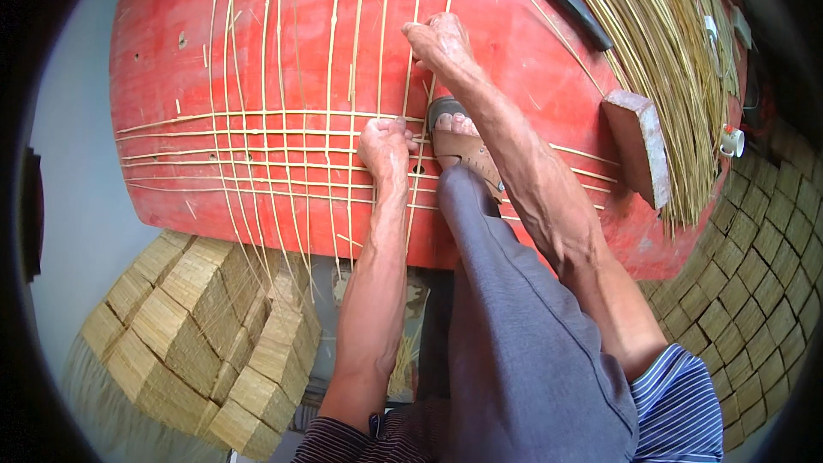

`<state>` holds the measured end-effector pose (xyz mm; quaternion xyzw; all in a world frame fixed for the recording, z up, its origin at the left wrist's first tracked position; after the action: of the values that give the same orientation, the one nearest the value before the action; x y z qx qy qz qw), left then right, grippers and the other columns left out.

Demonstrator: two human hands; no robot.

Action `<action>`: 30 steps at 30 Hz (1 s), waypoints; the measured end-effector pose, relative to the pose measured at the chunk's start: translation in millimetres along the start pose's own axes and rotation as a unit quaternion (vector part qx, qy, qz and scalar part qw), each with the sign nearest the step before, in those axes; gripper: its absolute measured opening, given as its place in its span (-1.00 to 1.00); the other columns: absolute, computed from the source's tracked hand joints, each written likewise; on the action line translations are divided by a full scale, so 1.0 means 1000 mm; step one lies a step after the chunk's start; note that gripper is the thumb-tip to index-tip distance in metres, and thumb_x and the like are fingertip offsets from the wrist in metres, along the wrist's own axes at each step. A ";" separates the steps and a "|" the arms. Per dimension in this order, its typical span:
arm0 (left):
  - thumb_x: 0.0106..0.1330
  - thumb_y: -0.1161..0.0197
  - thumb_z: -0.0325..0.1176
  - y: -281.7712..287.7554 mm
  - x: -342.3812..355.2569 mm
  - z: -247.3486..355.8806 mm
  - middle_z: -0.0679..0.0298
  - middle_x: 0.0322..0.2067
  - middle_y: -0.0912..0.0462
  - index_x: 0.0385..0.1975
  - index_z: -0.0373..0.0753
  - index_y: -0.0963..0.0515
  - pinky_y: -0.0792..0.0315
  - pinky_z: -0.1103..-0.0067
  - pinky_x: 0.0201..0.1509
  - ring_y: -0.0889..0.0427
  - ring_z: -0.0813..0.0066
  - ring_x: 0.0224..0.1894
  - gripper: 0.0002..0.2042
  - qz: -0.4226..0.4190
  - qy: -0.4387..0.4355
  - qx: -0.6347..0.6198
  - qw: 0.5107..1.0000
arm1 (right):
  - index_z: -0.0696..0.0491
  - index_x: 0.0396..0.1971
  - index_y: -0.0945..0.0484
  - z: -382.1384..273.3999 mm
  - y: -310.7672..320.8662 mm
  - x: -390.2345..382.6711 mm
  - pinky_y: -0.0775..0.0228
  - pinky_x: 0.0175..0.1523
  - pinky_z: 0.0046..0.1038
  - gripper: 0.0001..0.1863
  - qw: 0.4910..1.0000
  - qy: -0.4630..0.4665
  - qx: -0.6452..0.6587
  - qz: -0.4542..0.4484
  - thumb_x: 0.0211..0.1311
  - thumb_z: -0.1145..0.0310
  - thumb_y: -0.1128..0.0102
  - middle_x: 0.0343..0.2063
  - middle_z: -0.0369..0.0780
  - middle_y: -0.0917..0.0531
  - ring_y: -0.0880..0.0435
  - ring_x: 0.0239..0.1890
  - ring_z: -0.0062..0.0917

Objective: The person weaves thin bamboo strips into a grid pattern on a large red work surface. They interlace the strips by hand, occasionally using a small wooden block to press the weave tight, and later gather a bundle of bamboo strips from the floor.

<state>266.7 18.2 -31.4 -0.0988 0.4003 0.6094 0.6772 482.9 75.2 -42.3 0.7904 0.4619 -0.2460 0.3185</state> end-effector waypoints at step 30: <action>0.16 -0.30 -0.33 0.008 0.002 0.010 -0.08 -0.52 -0.69 -0.46 -0.37 -0.69 -0.51 0.17 -0.19 -0.71 -0.08 -0.33 -0.80 0.064 -0.077 0.122 0.987 | 0.27 -0.31 -0.63 0.005 -0.031 -0.118 -0.49 -0.29 -0.19 -0.65 0.938 0.249 -0.219 -0.104 0.34 0.23 -0.12 -0.54 0.12 -0.61 -0.71 -0.41 -0.10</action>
<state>263.1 27.6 -23.2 0.0580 0.4238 0.6037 0.6727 401.3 15.8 26.1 0.6847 0.6481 0.0339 0.3316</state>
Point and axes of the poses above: each hand's wrist, its own x-axis towards the middle knuckle, its own y-axis out of the back of the hand, z = x × y, the point moved 7 cm from there along x, towards the middle knuckle
